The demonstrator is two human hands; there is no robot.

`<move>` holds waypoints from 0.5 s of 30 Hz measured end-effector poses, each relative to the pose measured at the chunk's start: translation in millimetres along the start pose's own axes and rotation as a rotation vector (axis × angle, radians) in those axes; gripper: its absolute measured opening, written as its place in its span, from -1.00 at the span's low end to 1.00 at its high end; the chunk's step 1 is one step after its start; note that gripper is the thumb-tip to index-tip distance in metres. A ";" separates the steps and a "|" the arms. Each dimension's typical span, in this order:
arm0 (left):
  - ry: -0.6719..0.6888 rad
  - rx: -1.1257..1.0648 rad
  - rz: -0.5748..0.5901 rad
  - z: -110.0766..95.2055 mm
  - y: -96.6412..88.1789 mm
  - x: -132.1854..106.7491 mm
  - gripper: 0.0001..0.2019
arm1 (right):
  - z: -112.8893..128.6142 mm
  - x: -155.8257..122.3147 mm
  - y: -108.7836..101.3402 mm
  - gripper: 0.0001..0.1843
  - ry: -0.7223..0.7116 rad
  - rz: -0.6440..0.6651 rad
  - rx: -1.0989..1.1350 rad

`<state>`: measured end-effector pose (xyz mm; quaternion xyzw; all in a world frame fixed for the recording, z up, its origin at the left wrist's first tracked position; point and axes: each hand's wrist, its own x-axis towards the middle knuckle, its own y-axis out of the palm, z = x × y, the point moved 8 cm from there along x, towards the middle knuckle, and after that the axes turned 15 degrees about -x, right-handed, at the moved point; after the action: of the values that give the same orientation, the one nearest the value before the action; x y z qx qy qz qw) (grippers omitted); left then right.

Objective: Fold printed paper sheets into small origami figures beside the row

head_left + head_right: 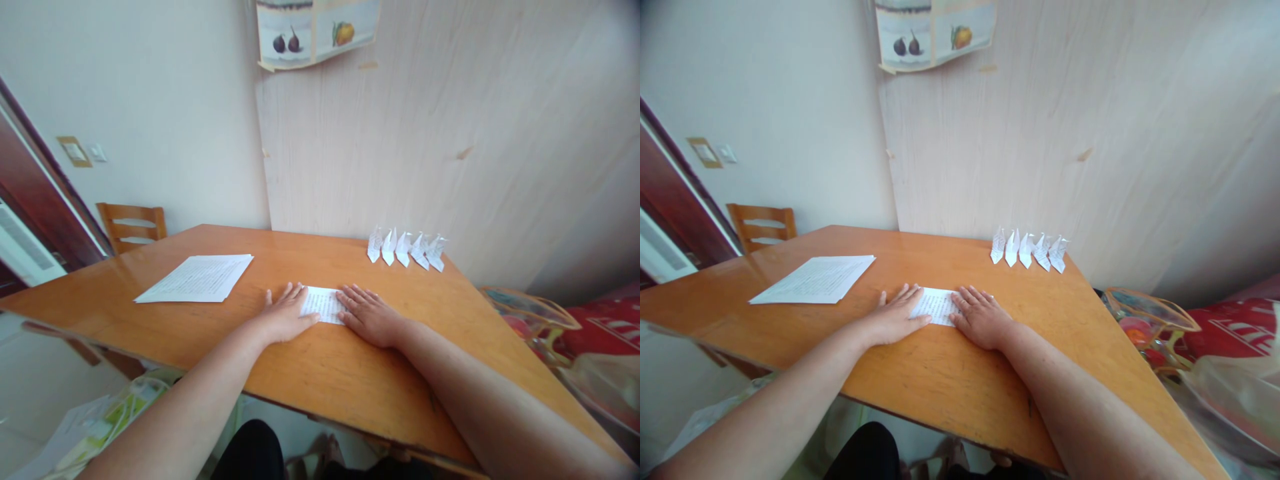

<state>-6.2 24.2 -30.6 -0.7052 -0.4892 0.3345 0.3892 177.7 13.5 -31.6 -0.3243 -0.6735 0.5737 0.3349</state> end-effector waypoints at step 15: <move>-0.077 -0.135 -0.306 38.5 -47.7 -9.6 -0.26 | -2.7 2.3 4.8 -0.21 0.003 -0.012 0.032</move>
<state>-62.3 34.0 -6.2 -0.6336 -0.6269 0.2645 0.3682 178.8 17.5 -35.9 -0.3159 -0.6655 0.5819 0.3446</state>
